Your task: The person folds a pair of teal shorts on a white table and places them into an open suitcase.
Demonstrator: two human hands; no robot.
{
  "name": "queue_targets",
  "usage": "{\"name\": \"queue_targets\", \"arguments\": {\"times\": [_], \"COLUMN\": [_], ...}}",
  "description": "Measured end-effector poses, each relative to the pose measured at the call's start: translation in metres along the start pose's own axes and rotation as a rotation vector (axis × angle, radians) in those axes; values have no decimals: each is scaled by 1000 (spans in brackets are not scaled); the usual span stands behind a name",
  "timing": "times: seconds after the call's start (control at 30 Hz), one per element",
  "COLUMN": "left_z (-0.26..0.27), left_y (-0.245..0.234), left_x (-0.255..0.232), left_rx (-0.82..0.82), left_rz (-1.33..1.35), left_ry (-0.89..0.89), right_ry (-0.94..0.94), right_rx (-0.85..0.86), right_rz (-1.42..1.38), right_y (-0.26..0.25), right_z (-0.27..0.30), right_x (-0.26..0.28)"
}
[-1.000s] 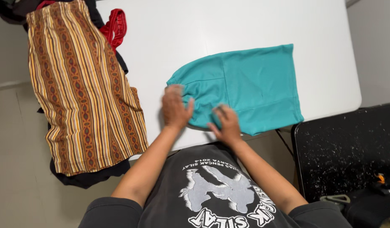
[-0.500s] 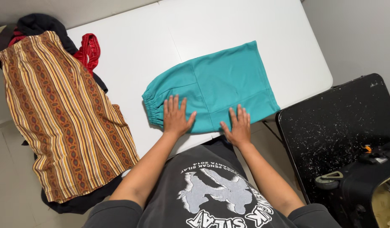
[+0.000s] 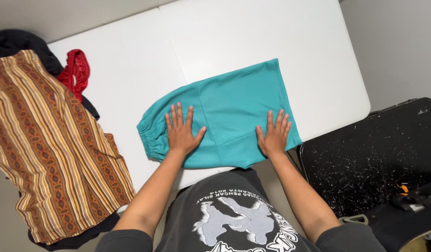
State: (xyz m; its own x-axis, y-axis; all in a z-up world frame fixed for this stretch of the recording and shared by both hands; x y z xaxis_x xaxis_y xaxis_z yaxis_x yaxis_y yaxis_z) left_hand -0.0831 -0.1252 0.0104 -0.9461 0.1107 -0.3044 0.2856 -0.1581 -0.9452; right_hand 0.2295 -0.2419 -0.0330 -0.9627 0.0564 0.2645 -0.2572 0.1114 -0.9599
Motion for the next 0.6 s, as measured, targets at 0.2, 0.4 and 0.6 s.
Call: {"name": "queue_targets", "arguments": {"times": [0.2, 0.4, 0.6], "left_z": [-28, -48, -42], "left_y": [15, 24, 23], "left_x": [-40, -31, -41], "left_rx": [11, 74, 15], "left_rz": [-51, -84, -13], "left_ry": [-2, -69, -46], "right_ry": [-333, -290, -105], "right_rx": [89, 81, 85], "right_rz": [-239, 0, 46], "right_y": [26, 20, 1], "right_z": [-84, -137, -153], "right_x": [107, 35, -8]}}
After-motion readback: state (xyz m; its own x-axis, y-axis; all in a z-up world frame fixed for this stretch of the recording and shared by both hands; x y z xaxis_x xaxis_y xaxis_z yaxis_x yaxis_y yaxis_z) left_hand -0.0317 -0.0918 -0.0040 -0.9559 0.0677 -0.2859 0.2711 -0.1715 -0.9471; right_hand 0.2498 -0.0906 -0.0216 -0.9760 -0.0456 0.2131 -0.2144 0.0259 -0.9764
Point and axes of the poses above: each hand's wrist, its own z-axis away from the middle knuckle, its own y-axis out of the palm, x = y × z, the point moved 9 cm from there along -z, towards the middle knuckle, and after that the axes turned 15 degrees about -y, right-handed, at the moved point
